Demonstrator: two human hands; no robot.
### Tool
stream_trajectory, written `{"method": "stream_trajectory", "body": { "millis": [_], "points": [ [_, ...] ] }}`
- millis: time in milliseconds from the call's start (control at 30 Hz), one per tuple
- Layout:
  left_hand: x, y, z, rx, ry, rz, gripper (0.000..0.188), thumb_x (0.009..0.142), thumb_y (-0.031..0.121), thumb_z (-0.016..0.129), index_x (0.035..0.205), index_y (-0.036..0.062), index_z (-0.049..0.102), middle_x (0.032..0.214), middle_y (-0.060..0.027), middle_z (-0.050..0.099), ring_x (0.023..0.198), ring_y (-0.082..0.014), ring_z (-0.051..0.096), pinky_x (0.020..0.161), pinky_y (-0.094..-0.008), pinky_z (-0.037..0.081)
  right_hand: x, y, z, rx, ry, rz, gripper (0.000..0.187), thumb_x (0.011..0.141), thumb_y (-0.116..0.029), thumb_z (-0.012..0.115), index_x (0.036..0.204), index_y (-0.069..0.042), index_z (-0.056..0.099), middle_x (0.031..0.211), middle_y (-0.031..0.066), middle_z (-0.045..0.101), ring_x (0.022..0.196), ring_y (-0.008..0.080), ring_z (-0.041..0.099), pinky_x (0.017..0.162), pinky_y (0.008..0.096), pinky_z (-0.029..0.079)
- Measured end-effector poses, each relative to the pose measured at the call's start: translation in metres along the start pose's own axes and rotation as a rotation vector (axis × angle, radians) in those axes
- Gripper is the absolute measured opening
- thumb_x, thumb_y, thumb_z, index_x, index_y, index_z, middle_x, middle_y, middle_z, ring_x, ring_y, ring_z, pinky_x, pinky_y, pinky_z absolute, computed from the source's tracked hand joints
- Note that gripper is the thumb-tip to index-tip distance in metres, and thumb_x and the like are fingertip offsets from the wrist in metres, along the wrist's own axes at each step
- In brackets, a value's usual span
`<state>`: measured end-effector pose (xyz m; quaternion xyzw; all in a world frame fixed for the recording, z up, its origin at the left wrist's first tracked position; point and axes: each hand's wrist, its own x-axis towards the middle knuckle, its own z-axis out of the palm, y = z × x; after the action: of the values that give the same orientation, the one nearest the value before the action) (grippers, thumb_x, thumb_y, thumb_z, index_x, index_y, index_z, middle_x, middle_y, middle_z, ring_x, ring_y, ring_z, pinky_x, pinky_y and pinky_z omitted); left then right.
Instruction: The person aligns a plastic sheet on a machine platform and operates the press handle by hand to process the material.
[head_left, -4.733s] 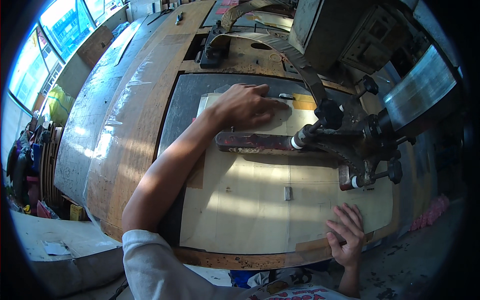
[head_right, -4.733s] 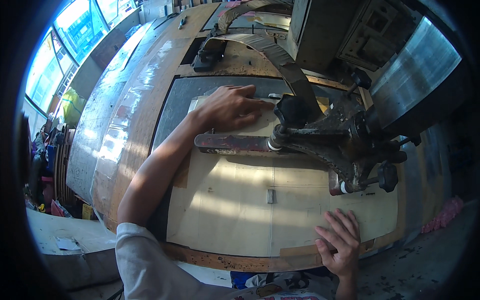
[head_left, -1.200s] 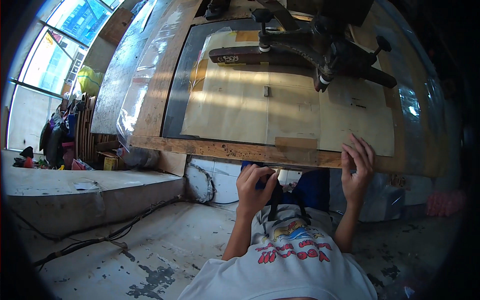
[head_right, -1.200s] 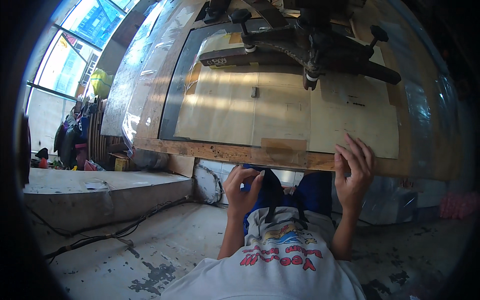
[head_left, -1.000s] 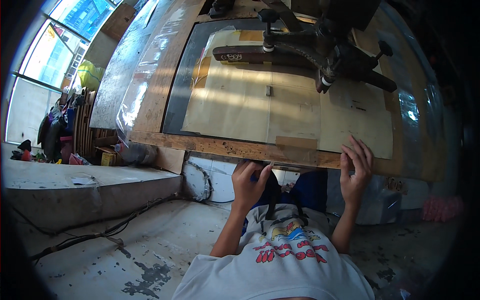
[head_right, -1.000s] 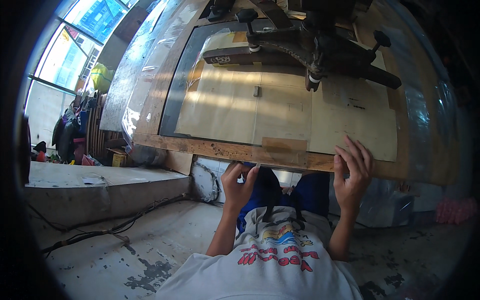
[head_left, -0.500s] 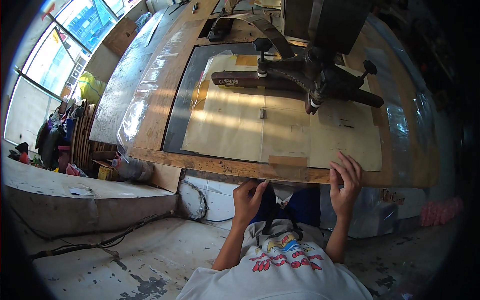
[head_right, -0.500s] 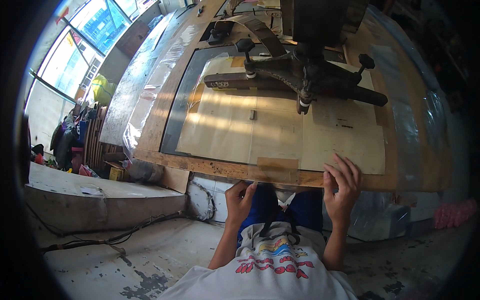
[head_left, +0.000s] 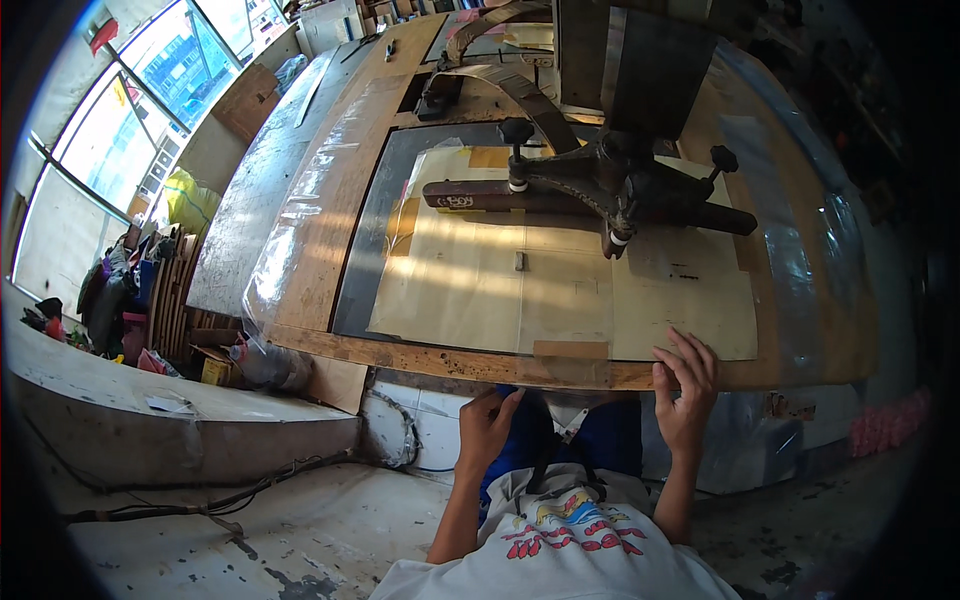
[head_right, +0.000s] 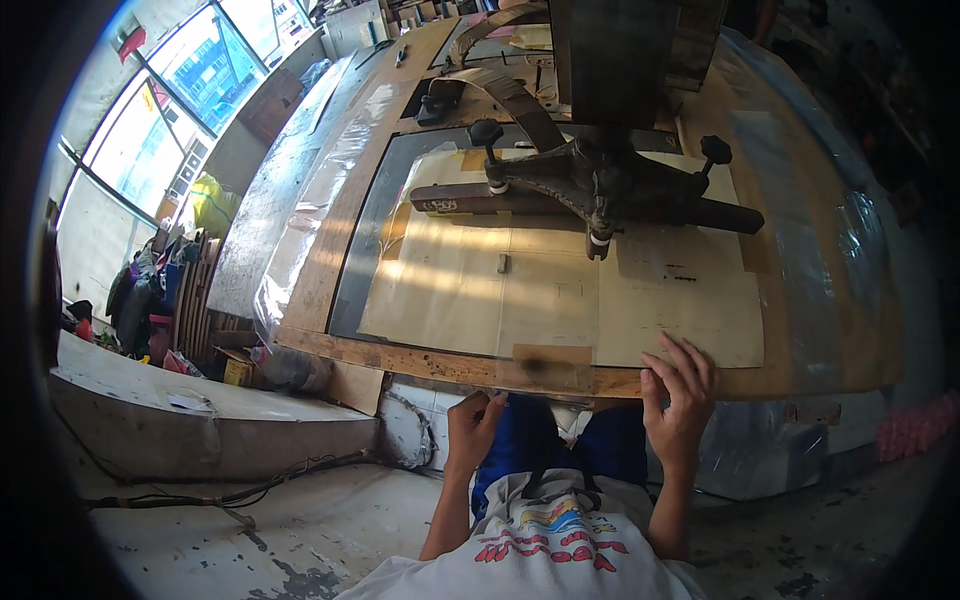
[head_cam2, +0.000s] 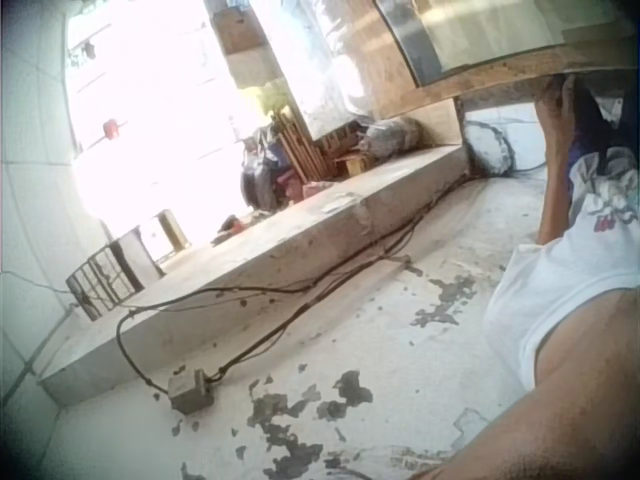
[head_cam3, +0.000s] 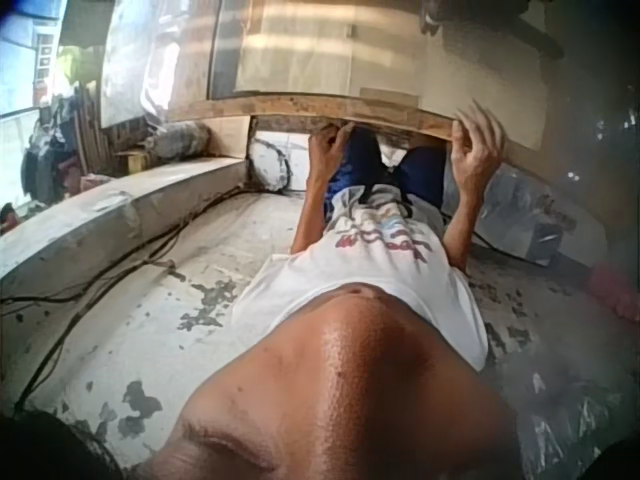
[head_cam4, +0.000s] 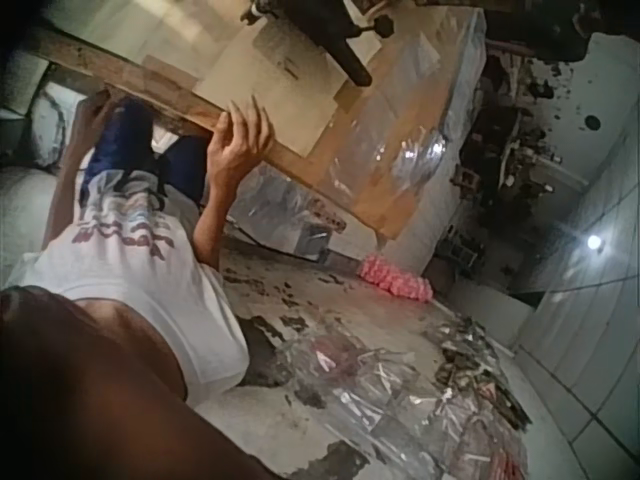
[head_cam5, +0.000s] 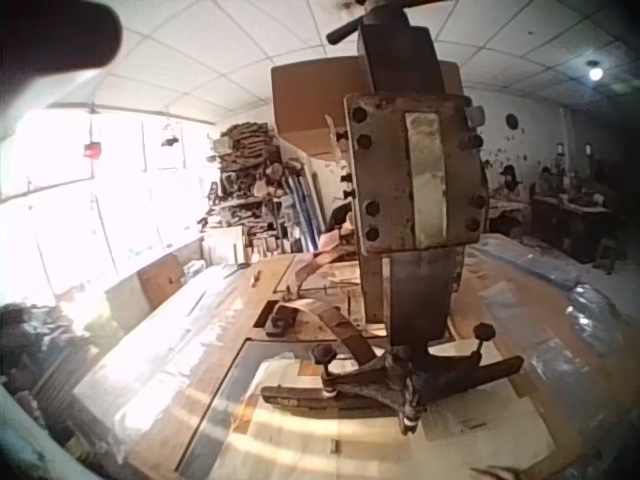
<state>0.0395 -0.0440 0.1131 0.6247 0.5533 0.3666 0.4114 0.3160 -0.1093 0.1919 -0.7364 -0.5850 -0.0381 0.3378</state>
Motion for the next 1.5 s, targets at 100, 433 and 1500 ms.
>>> {"method": "stream_trajectory", "body": {
  "millis": [100,433,1500],
  "points": [
    [0.001,-0.006,-0.001,-0.01,-0.01,0.006,0.044,0.094,0.021,0.074,0.065,-0.0064,0.055,0.058,-0.0111,0.045,0.052,-0.0178,0.032,0.049,-0.0357,0.03,0.001,-0.001,-0.002,-0.005,-0.008,-0.001,0.019,0.094,-0.021,0.065,0.106,-0.01,0.076,0.131,0.0043,0.067,0.126,0.0288,0.054,0.11,0.0466,0.039],
    [-0.001,-0.019,-0.005,-0.008,-0.021,-0.091,0.042,0.092,0.026,0.076,0.069,-0.0034,0.058,0.06,-0.0107,0.054,0.054,-0.0144,0.041,0.052,-0.0328,0.037,0.001,-0.002,-0.004,-0.026,-0.037,-0.022,0.021,0.094,-0.02,0.064,0.109,-0.01,0.075,0.134,0.0057,0.065,0.128,0.0298,0.053,0.112,0.0481,0.037],
    [-0.006,-0.001,-0.02,-0.594,-0.039,-0.183,0.045,0.111,0.038,0.043,0.103,-0.0011,0.065,0.07,0.004,0.044,0.064,-0.0076,0.035,0.059,-0.0251,0.03,-0.004,-0.003,-0.007,-0.017,-0.07,-0.036,0.022,0.097,-0.021,0.063,0.112,-0.009,0.074,0.138,0.0066,0.062,0.133,0.0299,0.049,0.115,0.0456,0.036]
  ]
}}
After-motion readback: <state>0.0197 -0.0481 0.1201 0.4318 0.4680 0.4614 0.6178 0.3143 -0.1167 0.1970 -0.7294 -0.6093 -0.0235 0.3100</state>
